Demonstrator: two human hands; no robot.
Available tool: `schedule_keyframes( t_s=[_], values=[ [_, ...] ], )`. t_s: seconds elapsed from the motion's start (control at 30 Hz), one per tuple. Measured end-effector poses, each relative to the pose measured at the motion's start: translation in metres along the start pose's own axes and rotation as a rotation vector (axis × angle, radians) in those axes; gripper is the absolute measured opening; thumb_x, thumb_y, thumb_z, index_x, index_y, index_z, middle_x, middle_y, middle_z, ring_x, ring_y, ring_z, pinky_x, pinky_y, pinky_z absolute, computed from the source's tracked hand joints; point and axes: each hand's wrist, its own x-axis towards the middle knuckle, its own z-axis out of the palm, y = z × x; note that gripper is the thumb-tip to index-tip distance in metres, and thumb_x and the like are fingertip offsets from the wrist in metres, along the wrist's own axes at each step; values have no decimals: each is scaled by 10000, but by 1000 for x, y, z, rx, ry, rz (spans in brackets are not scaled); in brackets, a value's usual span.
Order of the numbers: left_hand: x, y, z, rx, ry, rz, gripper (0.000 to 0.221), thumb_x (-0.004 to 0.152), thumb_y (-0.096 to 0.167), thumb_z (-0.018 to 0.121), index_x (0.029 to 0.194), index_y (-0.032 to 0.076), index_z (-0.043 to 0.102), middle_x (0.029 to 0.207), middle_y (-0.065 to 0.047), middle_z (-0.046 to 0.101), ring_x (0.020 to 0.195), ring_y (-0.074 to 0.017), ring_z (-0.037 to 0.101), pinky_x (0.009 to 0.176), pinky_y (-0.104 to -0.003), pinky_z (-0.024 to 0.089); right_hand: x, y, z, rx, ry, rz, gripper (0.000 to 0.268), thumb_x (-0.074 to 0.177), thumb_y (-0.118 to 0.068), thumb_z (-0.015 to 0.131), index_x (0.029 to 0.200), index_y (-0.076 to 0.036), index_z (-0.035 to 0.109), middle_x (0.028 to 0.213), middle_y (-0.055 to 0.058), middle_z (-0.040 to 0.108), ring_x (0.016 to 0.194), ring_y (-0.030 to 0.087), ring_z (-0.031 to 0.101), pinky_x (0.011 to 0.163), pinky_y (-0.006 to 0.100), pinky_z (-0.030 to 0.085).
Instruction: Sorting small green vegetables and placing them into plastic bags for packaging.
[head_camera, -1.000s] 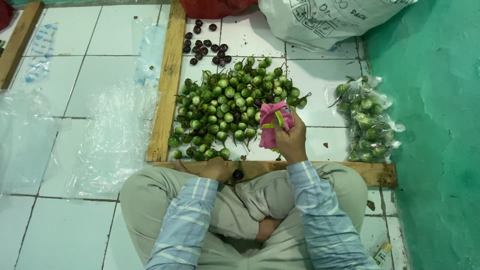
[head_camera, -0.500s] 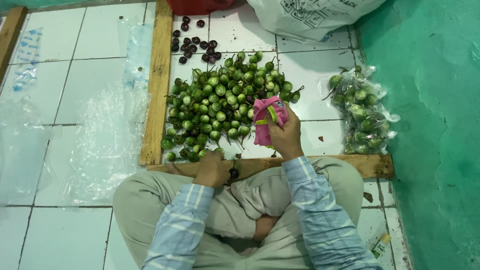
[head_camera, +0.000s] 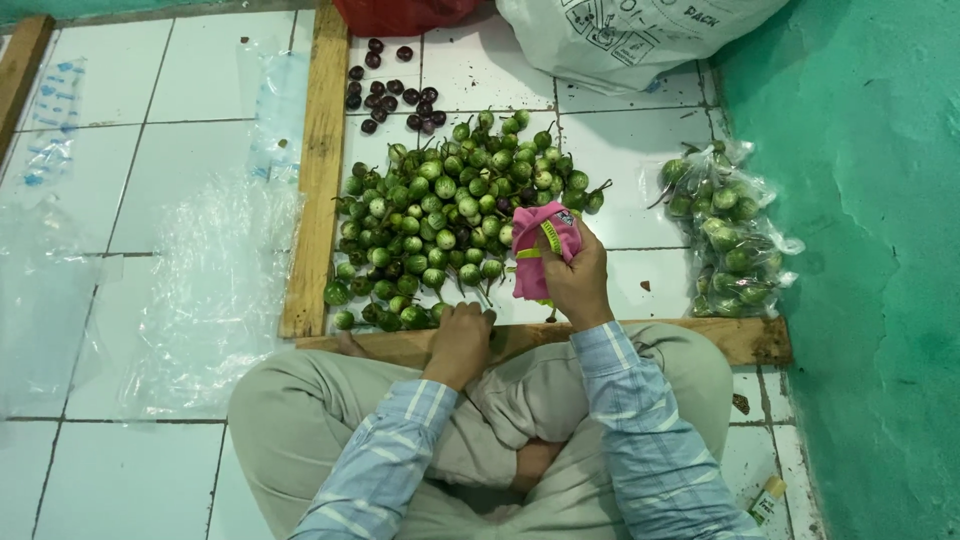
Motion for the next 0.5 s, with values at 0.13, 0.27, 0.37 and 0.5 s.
schedule_keyframes(
  t_s=[0.13, 0.27, 0.37, 0.5],
  values=[
    [7, 14, -36, -65, 118, 10, 350, 823, 100, 658, 1170, 86, 704, 998, -135, 671, 973, -331, 633, 845, -457, 469, 0, -14, 0, -7, -14, -12, 147, 975, -221, 705, 999, -76, 705, 856, 116, 728, 823, 219, 670, 847, 425, 527],
    [21, 7, -39, -162, 118, -108, 376, 773, 170, 757, 1127, 64, 689, 1065, -148, 670, 1052, -348, 615, 898, -481, 468, 6, 9, -7, -23, 5, 2, 170, 1002, -263, 680, 976, -98, 710, 830, 88, 718, 807, 203, 667, 842, 415, 526],
    [31, 2, -37, -168, 149, -176, 311, 805, 163, 765, 1080, 38, 694, 1080, -163, 669, 1058, -346, 614, 886, -473, 473, 8, 14, -11, -38, 13, -7, 199, 1019, -296, 673, 962, -109, 708, 815, 80, 705, 801, 191, 659, 823, 411, 523],
    [56, -9, -8, -55, 300, -157, 349, 782, 148, 790, 1103, 58, 686, 1024, -127, 654, 993, -301, 607, 827, -427, 467, 11, 29, -13, -18, 24, 16, 191, 1033, -285, 651, 1030, -110, 727, 861, 70, 708, 850, 169, 639, 871, 418, 511]
  ],
)
